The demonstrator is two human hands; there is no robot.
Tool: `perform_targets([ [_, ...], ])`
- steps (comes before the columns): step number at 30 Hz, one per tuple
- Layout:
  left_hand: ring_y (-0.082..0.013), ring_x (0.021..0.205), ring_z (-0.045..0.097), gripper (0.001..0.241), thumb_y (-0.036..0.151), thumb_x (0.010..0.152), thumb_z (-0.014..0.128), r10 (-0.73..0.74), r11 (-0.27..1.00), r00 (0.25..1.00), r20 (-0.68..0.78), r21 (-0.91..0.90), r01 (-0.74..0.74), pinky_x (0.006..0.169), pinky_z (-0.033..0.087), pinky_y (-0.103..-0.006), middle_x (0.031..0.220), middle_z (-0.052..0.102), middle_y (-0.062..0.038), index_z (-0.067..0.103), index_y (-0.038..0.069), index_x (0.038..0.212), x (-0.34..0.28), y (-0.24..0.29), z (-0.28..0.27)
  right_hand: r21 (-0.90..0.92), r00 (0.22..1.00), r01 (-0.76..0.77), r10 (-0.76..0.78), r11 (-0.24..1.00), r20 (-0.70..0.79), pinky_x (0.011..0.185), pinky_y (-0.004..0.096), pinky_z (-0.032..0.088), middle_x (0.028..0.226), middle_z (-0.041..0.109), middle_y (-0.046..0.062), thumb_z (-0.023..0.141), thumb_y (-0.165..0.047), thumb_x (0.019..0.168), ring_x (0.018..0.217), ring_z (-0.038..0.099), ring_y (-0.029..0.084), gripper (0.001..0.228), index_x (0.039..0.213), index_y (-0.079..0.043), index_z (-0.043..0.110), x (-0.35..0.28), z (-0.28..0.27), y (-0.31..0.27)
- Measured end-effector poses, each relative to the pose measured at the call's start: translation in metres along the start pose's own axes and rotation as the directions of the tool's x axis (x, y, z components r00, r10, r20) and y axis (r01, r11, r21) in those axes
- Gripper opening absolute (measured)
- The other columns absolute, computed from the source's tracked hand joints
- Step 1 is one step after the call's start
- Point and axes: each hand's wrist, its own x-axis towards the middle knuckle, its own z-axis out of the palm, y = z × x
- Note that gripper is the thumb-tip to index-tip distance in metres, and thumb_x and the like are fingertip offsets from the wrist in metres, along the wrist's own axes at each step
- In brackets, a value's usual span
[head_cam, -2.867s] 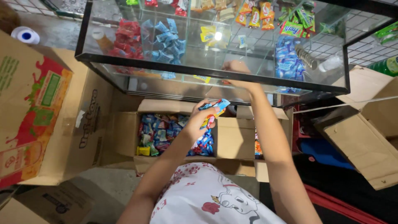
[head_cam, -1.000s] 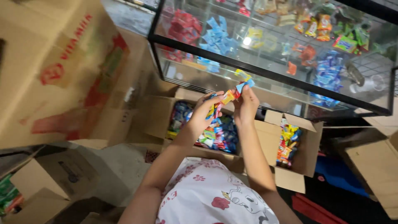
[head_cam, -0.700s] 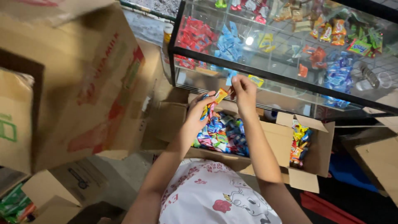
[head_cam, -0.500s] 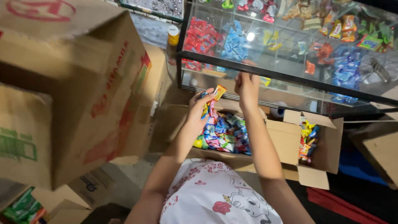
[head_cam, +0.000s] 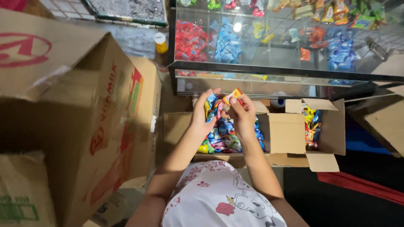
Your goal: Restocking and sorting various small candies and snack packets from cardboard boxes into a glass display case.
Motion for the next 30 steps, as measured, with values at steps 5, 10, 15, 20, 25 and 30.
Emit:
perform_targets([
  [5, -0.0216, 0.084, 0.071, 0.047, 0.029, 0.094, 0.055, -0.170, 0.983, 0.985, 0.043, -0.065, 0.173, 0.072, 0.062, -0.0380, 0.099, 0.071, -0.011, 0.059, 0.007, 0.135, -0.009, 0.014, 0.033, -0.371, 0.969, 0.238, -0.192, 0.897, 0.158, 0.056, 0.017, 0.039, 0.110, 0.073, 0.005, 0.059, -0.018, 0.105, 0.069, 0.054, 0.003, 0.019, 0.119, -0.005, 0.058, -0.009, 0.002, -0.029],
  [10, -0.0217, 0.074, 0.067, 0.045, 0.024, 0.094, 0.058, -0.047, 0.994, 0.965, 0.257, 0.108, 0.020, 0.058, 0.054, -0.0352, 0.096, 0.071, -0.010, 0.060, 0.005, 0.135, -0.009, -0.003, 0.036, -0.705, 0.865, 0.500, -0.311, 0.502, 0.393, 0.080, 0.032, 0.053, 0.111, 0.070, 0.012, 0.058, -0.004, 0.100, 0.092, 0.068, 0.023, 0.021, 0.121, -0.003, 0.056, -0.024, -0.003, -0.070],
  [15, -0.0144, 0.086, 0.066, 0.031, 0.011, 0.097, 0.059, 0.207, 0.933, 0.950, 0.236, 0.245, -0.264, 0.075, 0.055, -0.0297, 0.100, 0.071, -0.008, 0.070, -0.003, 0.122, -0.016, -0.013, 0.103, -0.694, 0.723, 0.674, -0.421, 0.253, 0.548, 0.102, 0.042, 0.050, 0.130, 0.062, 0.024, 0.057, 0.009, 0.091, 0.121, 0.063, 0.039, 0.026, 0.115, -0.001, 0.057, -0.055, 0.041, -0.140],
  [20, -0.0097, 0.087, 0.064, 0.020, 0.011, 0.098, 0.066, 0.310, 0.846, 0.843, 0.439, 0.277, -0.455, 0.078, 0.053, -0.0243, 0.094, 0.069, -0.004, 0.074, 0.001, 0.114, 0.020, -0.012, 0.198, -0.794, 0.576, 0.605, -0.721, 0.061, 0.384, 0.099, 0.039, 0.052, 0.117, 0.059, 0.018, 0.053, 0.016, 0.083, 0.113, 0.062, 0.035, 0.029, 0.105, -0.002, 0.052, -0.037, 0.045, -0.179],
  [25, -0.0089, 0.082, 0.060, 0.013, 0.016, 0.098, 0.070, 0.335, 0.783, 0.709, 0.620, 0.235, -0.576, 0.071, 0.050, -0.0256, 0.087, 0.066, -0.001, 0.069, 0.003, 0.097, 0.094, -0.010, 0.309, -0.857, 0.349, 0.510, -0.893, -0.074, 0.285, 0.095, 0.040, 0.051, 0.110, 0.060, 0.020, 0.053, 0.015, 0.081, 0.104, 0.062, 0.036, 0.037, 0.116, 0.002, 0.058, 0.040, 0.030, -0.247],
  [30, -0.0169, 0.068, 0.062, 0.008, 0.010, 0.093, 0.071, 0.274, 0.880, 0.756, 0.594, 0.163, -0.447, 0.058, 0.050, -0.0311, 0.080, 0.065, -0.006, 0.067, 0.003, 0.094, 0.198, -0.001, 0.387, -0.841, 0.227, 0.531, -0.938, -0.105, 0.261, 0.095, 0.041, 0.051, 0.109, 0.060, 0.021, 0.050, 0.014, 0.081, 0.104, 0.063, 0.038, 0.042, 0.121, 0.002, 0.057, 0.131, 0.003, -0.301],
])
